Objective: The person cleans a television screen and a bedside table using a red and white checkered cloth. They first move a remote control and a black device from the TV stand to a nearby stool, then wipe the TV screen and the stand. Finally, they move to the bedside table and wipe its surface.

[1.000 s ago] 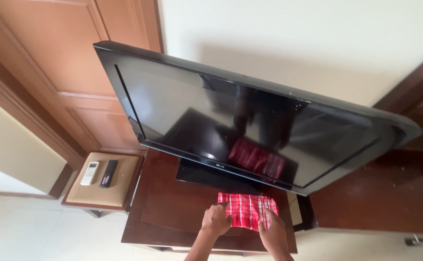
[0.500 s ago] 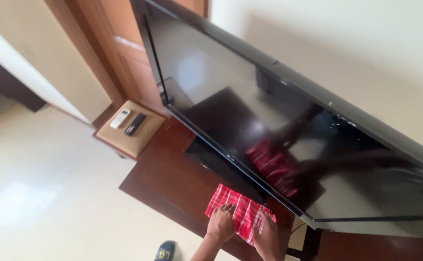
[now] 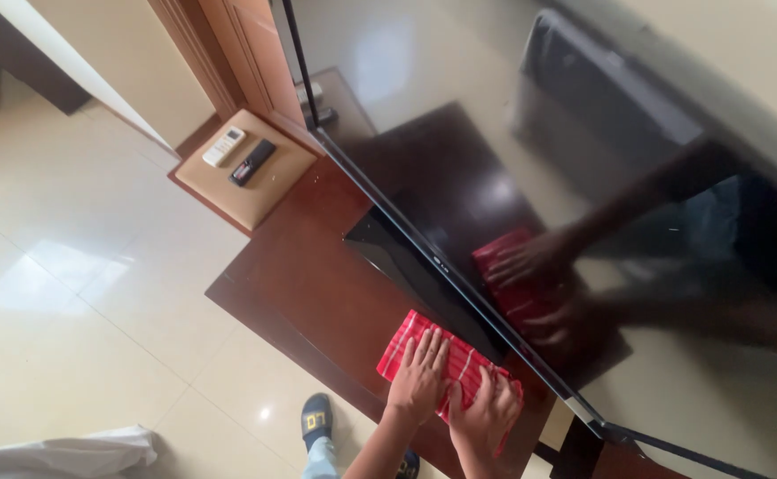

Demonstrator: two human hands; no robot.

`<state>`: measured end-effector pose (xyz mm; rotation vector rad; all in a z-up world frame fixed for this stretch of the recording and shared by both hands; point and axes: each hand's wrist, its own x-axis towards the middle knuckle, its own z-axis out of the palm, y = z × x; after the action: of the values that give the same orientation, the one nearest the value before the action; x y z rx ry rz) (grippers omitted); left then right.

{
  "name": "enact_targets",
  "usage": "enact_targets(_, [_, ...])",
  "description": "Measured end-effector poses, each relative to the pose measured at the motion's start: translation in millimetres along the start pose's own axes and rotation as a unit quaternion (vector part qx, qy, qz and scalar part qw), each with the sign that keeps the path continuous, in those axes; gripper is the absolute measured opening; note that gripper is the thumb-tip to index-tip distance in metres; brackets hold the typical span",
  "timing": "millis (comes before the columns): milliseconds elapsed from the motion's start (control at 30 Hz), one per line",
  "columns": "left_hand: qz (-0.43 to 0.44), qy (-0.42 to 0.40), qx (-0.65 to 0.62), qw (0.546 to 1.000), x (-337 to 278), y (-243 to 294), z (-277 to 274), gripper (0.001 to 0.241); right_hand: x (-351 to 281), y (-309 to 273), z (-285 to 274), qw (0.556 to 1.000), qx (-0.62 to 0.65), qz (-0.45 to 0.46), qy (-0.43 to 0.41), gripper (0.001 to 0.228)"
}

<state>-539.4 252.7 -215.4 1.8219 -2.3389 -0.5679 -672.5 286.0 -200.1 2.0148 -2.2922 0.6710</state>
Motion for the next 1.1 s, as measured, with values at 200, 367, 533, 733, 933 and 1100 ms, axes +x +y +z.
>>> enact_targets(200, [0.004,0.141,-0.036,0.989,-18,0,-30,0.075,6,-5,0,0.995,0.001,-0.085,0.047,0.057])
enact_targets(367, [-0.063,0.084,-0.09,0.99,-19,-3,-34,0.087,4,-9,-5,0.997,-0.009,-0.069,0.017,0.068])
enact_targets(533, [-0.078,0.113,-0.128,0.982,-32,-8,-44,0.095,0,-15,-8,0.997,0.005,-0.07,-0.013,0.073])
enact_targets(733, [-0.132,0.138,-0.139,0.972,-45,-11,-42,0.096,0,-25,-9,0.994,0.033,-0.096,-0.047,0.075])
enact_targets(933, [-0.134,0.185,-0.124,0.966,-49,-19,-46,0.094,5,-35,-1,0.977,0.071,-0.161,-0.119,0.063])
enact_targets(1100, [-0.159,0.163,-0.134,0.965,-45,-33,-63,0.095,20,-52,3,0.968,0.099,-0.201,-0.116,0.066])
